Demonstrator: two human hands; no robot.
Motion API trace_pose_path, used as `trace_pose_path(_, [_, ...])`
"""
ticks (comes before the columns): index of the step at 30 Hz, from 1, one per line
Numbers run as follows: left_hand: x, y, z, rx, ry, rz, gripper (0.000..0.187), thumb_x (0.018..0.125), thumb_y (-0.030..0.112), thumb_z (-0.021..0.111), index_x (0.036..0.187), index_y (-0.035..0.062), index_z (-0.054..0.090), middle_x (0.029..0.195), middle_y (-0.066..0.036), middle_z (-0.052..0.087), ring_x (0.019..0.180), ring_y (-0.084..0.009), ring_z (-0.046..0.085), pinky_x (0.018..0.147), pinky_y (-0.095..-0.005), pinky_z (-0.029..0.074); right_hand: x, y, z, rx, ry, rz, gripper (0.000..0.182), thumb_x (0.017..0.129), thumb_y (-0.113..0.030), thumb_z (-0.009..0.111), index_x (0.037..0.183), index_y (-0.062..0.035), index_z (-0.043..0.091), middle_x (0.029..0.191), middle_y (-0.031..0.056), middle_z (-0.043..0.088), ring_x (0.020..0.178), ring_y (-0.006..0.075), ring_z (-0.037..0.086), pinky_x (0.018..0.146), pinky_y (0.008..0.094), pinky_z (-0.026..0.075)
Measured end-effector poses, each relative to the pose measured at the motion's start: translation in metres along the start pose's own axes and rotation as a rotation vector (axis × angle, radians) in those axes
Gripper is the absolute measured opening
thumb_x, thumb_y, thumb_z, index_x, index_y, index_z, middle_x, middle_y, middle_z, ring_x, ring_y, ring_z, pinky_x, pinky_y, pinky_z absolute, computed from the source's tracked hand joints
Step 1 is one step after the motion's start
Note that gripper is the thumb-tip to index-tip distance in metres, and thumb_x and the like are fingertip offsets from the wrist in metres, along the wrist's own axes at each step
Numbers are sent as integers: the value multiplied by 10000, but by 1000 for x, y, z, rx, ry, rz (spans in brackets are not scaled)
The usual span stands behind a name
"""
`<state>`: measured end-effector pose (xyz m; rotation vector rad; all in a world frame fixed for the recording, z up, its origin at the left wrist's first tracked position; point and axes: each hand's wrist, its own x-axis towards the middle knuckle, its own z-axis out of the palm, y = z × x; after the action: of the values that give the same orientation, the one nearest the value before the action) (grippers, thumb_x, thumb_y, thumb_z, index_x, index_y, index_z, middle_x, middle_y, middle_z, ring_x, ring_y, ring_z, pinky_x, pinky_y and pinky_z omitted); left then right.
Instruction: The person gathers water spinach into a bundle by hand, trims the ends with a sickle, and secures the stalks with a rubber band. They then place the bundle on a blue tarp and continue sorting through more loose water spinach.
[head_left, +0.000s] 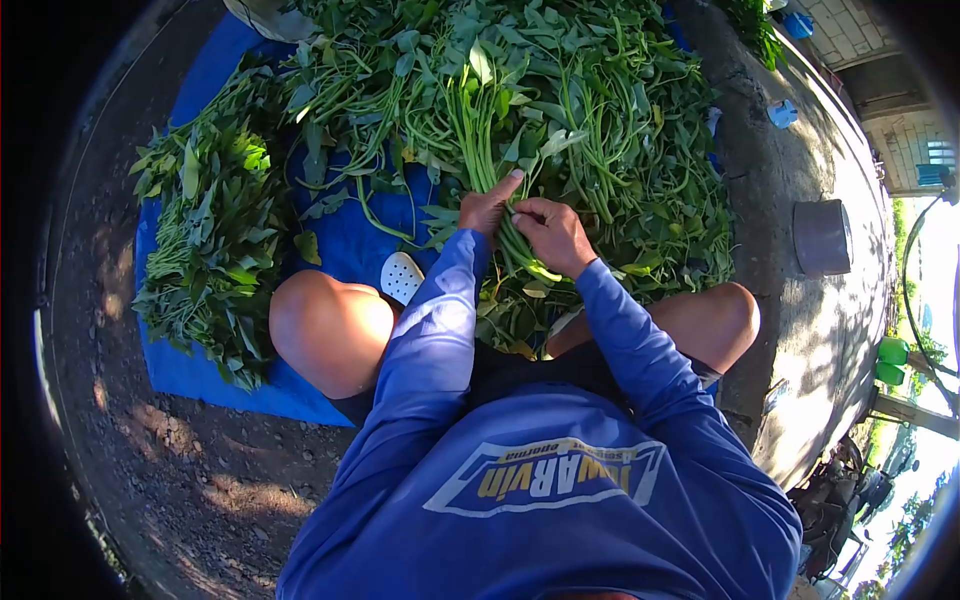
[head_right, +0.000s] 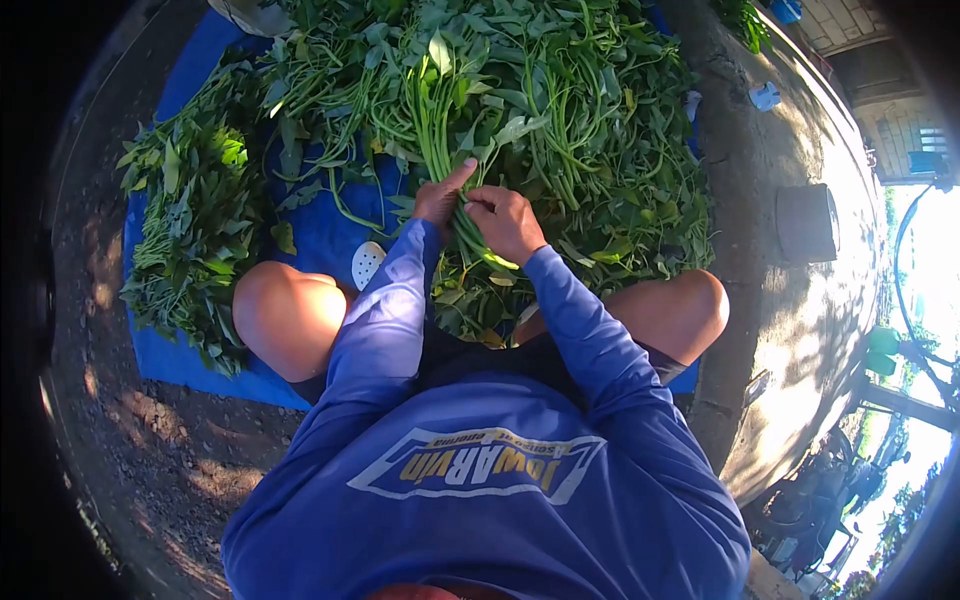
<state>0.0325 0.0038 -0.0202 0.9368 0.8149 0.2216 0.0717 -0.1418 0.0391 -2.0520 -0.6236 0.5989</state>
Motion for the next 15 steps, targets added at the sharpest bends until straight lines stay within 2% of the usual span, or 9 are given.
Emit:
trace_pose_path(1, [4, -1, 0, -41, 30, -38, 588, 784, 408, 915, 1051, -83, 732, 939, -123, 724, 757, -205, 650, 671, -408, 533, 0, 3, -1, -97, -12, -131, 329, 990, -222, 697, 1227, 3, 733, 1056, 138, 775, 952, 190, 728, 874, 338, 567])
trace_pose_path(2, [11, 2, -4, -67, 11, -55, 563, 791, 398, 908, 1044, -75, 738, 931, -128, 730, 757, -212, 660, 674, -411, 536, -5, -7, -8, -75, -35, -141, 317, 993, -228, 693, 1204, 4, 742, 1040, 132, 771, 940, 170, 722, 856, 325, 567])
trace_pose_path(3, [14, -1, -10, -94, -1, -90, 538, 797, 387, 901, 1037, -68, 744, 924, -133, 737, 758, -219, 670, 676, -415, 539, -2, 0, -18, 11, -62, -31, 307, 988, -222, 693, 1191, 2, 747, 1030, 118, 768, 933, 155, 717, 844, 314, 564])
trace_pose_path(4, [12, 5, -8, -120, -7, -83, 535, 802, 420, 880, 1010, -58, 759, 923, -145, 754, 750, -239, 691, 681, -419, 547, -5, 8, -32, 94, -87, 75, 297, 983, -217, 693, 1179, -1, 752, 1021, 105, 765, 925, 139, 711, 832, 303, 562])
trace_pose_path(6, [42, 1, -23, 144, -20, 76, 570, 803, 494, 854, 993, -38, 781, 960, -140, 776, 826, -229, 713, 794, -388, 548, -15, -9, -63, -114, -178, 142, 278, 971, -195, 697, 1160, -1, 759, 991, 72, 758, 906, 115, 697, 809, 289, 554])
trace_pose_path(8, [40, 6, -24, 284, -42, 259, 573, 806, 517, 841, 1003, -19, 794, 980, -125, 783, 879, -210, 715, 861, -364, 538, -25, 2, -72, -71, -196, 95, 322, 934, -222, 694, 1176, -22, 761, 931, 88, 765, 819, 159, 697, 770, 324, 556])
trace_pose_path(9, [42, 6, -24, 262, -58, 193, 524, 831, 497, 825, 1039, 16, 808, 1015, -114, 792, 952, -191, 710, 933, -343, 512, -27, 2, -75, -66, -197, 43, 326, 933, -223, 694, 1180, -20, 760, 927, 88, 766, 817, 161, 699, 771, 325, 558])
trace_pose_path(12, [33, 16, -18, 312, -77, 220, 469, 925, 453, 767, 1164, 51, 796, 1127, -81, 786, 1006, -150, 701, 932, -312, 513, -32, -7, -76, -55, -177, -12, 342, 923, -237, 692, 1169, -9, 762, 912, 121, 769, 819, 187, 718, 783, 337, 569])
trace_pose_path(15, [31, 8, -17, 277, -20, 268, 481, 883, 391, 816, 1182, 17, 772, 1121, -104, 774, 961, -170, 696, 925, -352, 516, -36, -21, -75, -237, -177, 10, 325, 928, -262, 640, 1102, -23, 776, 947, 159, 774, 850, 265, 745, 805, 374, 581])
